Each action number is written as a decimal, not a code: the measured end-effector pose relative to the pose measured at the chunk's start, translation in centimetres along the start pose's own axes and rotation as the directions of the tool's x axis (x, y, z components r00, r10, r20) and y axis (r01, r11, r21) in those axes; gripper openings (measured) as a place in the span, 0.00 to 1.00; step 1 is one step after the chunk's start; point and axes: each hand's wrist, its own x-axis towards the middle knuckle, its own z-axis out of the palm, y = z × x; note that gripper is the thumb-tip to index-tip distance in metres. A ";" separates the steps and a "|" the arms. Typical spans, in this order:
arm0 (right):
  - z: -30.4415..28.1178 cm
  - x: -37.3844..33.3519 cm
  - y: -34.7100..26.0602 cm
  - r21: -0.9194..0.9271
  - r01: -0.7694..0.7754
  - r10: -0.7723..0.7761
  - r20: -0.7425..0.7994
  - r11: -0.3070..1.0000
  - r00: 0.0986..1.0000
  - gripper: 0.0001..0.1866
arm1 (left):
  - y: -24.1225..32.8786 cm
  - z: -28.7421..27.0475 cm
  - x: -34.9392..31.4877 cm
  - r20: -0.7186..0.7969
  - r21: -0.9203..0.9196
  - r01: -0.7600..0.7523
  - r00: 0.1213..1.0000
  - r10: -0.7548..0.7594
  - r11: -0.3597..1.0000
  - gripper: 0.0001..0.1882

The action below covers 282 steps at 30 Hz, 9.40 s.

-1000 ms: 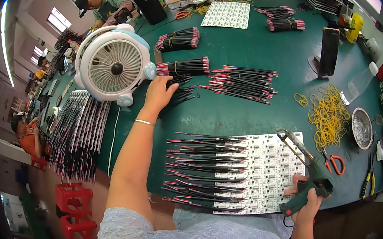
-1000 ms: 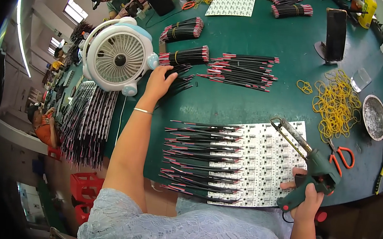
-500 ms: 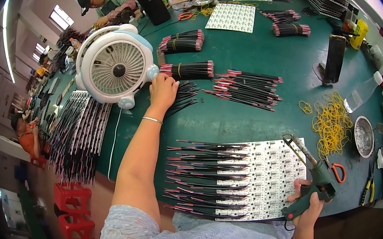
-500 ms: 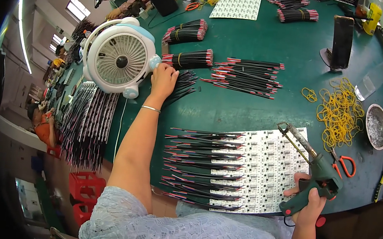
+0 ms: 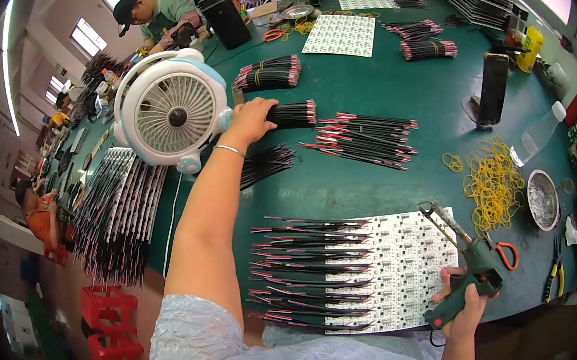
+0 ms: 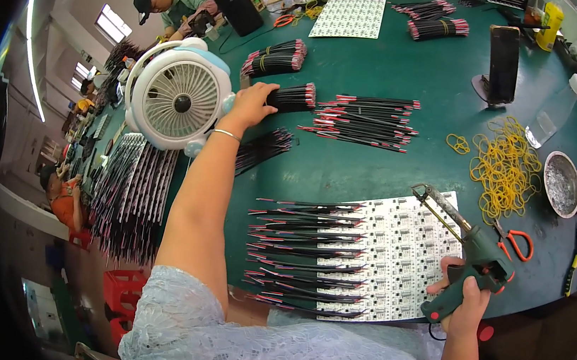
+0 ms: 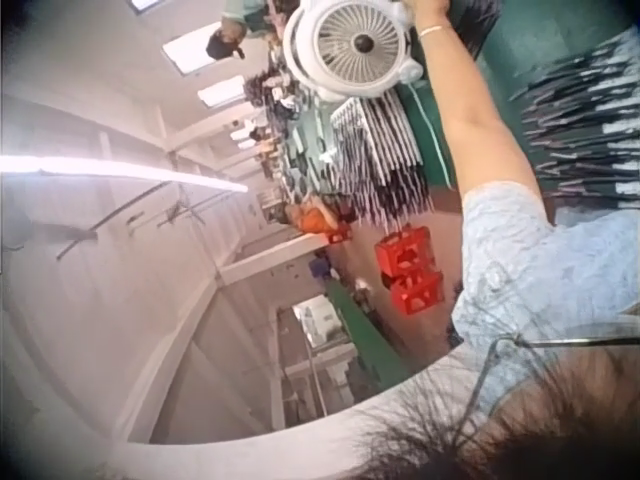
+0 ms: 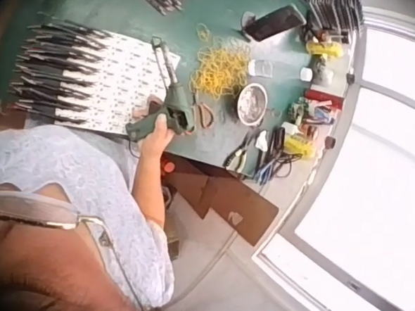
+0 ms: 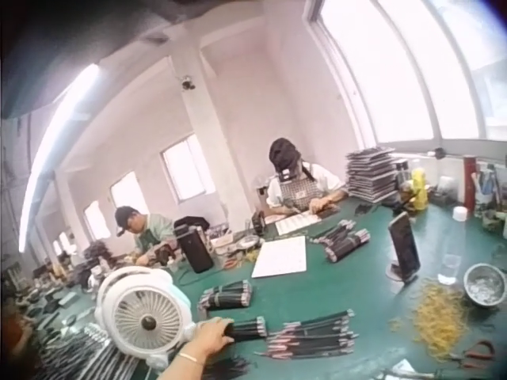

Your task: The person solders red and black wires to circuit board segments on a large PCB sheet using a soldering iron.

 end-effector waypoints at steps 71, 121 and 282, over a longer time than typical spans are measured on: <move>-0.2 0.8 -0.2 0.065 -0.017 0.018 -0.004 0.998 1.000 0.26 | 18.3 -2.7 0.4 0.083 -0.396 -0.213 0.960 0.266 0.893 0.16; 0.2 0.6 -0.3 0.154 -0.038 0.036 0.013 0.987 0.999 0.22 | 22.7 -12.8 -5.7 0.130 -0.979 0.156 0.972 -0.196 0.127 0.05; -0.1 -2.4 -3.2 -0.877 0.078 0.202 0.195 0.475 0.960 0.17 | 25.2 -3.9 -13.0 -0.119 -0.467 -0.375 0.924 0.363 0.801 0.12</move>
